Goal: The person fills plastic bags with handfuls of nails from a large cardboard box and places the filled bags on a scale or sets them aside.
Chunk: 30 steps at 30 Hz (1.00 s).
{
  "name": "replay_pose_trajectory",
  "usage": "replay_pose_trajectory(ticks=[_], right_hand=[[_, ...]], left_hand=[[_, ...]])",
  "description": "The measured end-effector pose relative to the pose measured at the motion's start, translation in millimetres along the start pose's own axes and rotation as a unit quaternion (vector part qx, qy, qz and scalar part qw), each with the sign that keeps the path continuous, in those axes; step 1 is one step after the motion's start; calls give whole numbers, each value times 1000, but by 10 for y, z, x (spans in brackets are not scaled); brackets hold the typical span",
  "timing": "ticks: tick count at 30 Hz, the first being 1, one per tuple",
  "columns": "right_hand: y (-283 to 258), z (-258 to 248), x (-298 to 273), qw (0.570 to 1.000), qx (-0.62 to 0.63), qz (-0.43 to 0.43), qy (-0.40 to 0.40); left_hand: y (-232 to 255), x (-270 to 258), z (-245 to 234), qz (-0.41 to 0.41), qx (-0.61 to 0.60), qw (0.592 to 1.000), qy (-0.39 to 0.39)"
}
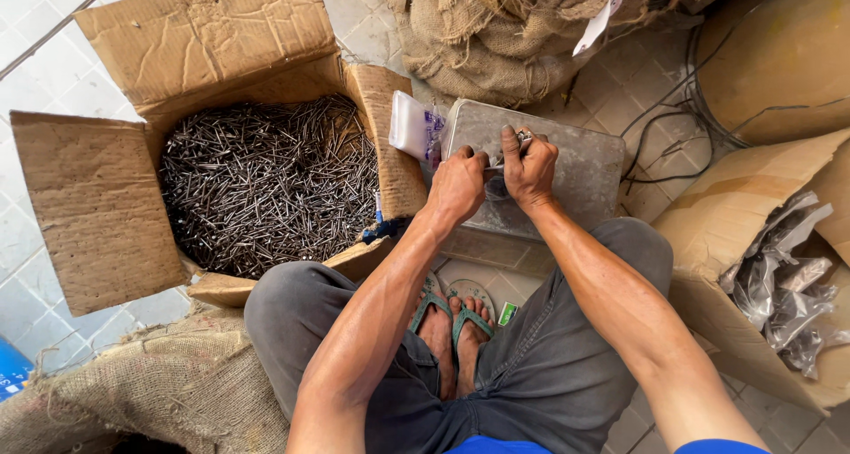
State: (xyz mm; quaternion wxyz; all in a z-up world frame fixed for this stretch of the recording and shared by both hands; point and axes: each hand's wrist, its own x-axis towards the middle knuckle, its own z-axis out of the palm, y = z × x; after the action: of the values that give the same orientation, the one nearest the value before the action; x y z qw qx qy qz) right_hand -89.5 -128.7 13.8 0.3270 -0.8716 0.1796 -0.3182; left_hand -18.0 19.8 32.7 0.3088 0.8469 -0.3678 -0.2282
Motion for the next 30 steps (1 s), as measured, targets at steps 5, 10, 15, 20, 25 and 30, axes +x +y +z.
replay_pose_trajectory(ticks=[5, 10, 15, 20, 25, 30], right_hand=[[-25, 26, -6, 1000, 18, 20, 9], [-104, 78, 0, 1000, 5, 20, 16], [-137, 96, -2, 1000, -23, -2, 17], [-106, 146, -34, 999, -43, -1, 13], [-121, 173, 3, 999, -25, 25, 1], [-105, 182, 36, 998, -36, 41, -30]], left_hand=[[-9, 14, 21, -36, -69, 997, 8], [-55, 65, 38, -66, -134, 989, 7], [-46, 39, 9, -55, -143, 988, 6], [-86, 54, 67, -40, -156, 987, 1], [-119, 74, 67, -42, -165, 985, -27], [-163, 115, -32, -31, -184, 979, -82]])
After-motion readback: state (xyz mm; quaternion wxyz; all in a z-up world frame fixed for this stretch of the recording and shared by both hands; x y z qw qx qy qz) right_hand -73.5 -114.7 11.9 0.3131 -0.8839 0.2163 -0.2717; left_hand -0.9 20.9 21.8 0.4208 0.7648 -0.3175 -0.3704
